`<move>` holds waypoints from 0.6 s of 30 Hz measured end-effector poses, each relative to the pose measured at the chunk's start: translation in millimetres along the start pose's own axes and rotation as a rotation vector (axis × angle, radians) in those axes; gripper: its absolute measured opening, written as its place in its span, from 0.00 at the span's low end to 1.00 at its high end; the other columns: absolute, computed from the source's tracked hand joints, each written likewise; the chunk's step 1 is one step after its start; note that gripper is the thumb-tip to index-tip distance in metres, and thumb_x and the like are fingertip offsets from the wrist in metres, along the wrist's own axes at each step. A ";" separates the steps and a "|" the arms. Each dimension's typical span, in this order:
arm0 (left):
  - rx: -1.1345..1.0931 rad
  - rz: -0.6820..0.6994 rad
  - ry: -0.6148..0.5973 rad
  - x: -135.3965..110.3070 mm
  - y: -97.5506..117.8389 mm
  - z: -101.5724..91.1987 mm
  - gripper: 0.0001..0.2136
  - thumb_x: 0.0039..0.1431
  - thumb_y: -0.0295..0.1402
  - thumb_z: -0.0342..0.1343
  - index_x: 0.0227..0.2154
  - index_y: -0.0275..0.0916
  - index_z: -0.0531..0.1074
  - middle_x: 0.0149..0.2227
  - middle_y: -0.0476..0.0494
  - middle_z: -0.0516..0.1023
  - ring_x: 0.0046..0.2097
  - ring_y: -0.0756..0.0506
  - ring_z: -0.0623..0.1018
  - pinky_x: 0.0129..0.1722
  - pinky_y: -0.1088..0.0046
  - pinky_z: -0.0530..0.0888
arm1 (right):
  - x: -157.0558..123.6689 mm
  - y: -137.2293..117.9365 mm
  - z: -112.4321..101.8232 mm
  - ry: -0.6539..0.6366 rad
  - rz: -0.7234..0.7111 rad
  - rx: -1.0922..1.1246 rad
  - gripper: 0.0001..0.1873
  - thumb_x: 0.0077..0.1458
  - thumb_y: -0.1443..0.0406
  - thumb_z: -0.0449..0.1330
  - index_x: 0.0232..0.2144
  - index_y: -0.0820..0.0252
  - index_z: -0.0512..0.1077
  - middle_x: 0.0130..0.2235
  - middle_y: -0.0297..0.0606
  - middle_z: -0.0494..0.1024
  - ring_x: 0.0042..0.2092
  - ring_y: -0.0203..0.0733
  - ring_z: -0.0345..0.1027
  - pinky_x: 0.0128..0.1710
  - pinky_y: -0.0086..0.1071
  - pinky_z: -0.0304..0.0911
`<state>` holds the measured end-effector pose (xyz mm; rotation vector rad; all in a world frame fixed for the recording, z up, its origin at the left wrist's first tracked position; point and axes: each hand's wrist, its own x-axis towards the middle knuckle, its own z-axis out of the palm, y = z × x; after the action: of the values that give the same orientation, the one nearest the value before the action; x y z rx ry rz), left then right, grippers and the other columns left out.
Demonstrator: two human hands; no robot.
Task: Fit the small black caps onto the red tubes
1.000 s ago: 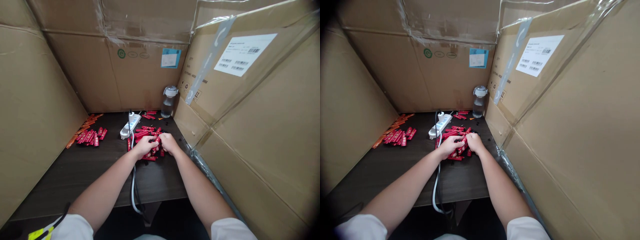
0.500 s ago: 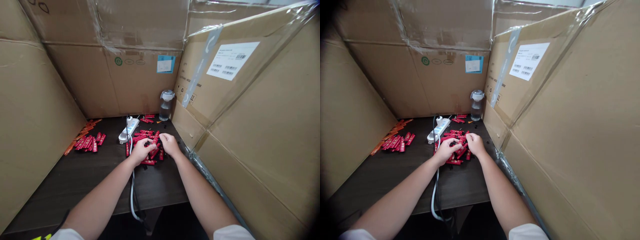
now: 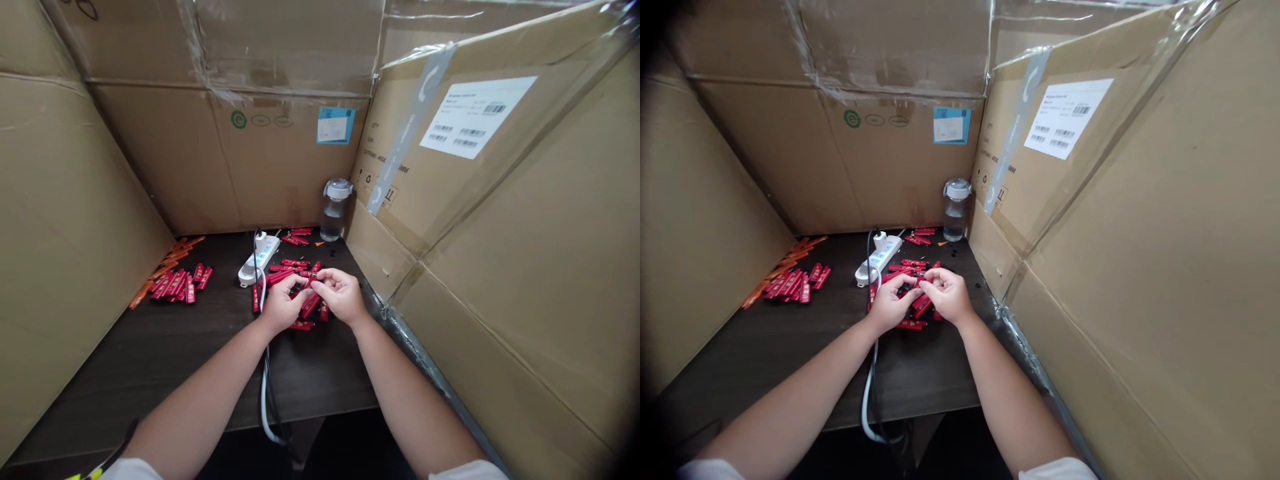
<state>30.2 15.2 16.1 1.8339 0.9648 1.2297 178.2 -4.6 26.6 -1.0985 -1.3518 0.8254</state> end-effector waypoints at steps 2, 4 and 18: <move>0.010 0.016 -0.039 0.0 -0.7 -2.0 0.09 0.53 0.38 0.57 0.32 0.37 0.73 0.33 0.46 0.77 0.37 0.47 0.75 0.41 0.71 0.70 | -0.2 -1.8 -2.2 -0.073 0.073 0.121 0.13 0.44 0.59 0.65 0.27 0.61 0.67 0.16 0.25 0.60 0.16 0.27 0.48 0.15 0.24 0.46; 0.006 0.032 -0.077 0.5 -0.8 -4.3 0.08 0.52 0.37 0.58 0.32 0.37 0.73 0.33 0.46 0.78 0.37 0.47 0.76 0.41 0.71 0.70 | -0.5 -2.3 -3.5 -0.135 0.128 0.238 0.14 0.43 0.59 0.65 0.26 0.60 0.66 0.15 0.23 0.60 0.14 0.26 0.47 0.13 0.23 0.45; 0.037 0.014 -0.114 1.7 0.1 -6.9 0.10 0.52 0.37 0.58 0.34 0.37 0.73 0.35 0.46 0.79 0.38 0.46 0.76 0.43 0.70 0.70 | 5.4 -0.9 -5.9 -0.157 0.245 0.636 0.16 0.43 0.60 0.66 0.25 0.58 0.62 0.15 0.19 0.51 0.14 0.23 0.38 0.11 0.20 0.39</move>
<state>24.2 17.7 18.9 1.9209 0.9189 1.1098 184.4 -0.6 29.8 -0.7063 -0.9743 1.4266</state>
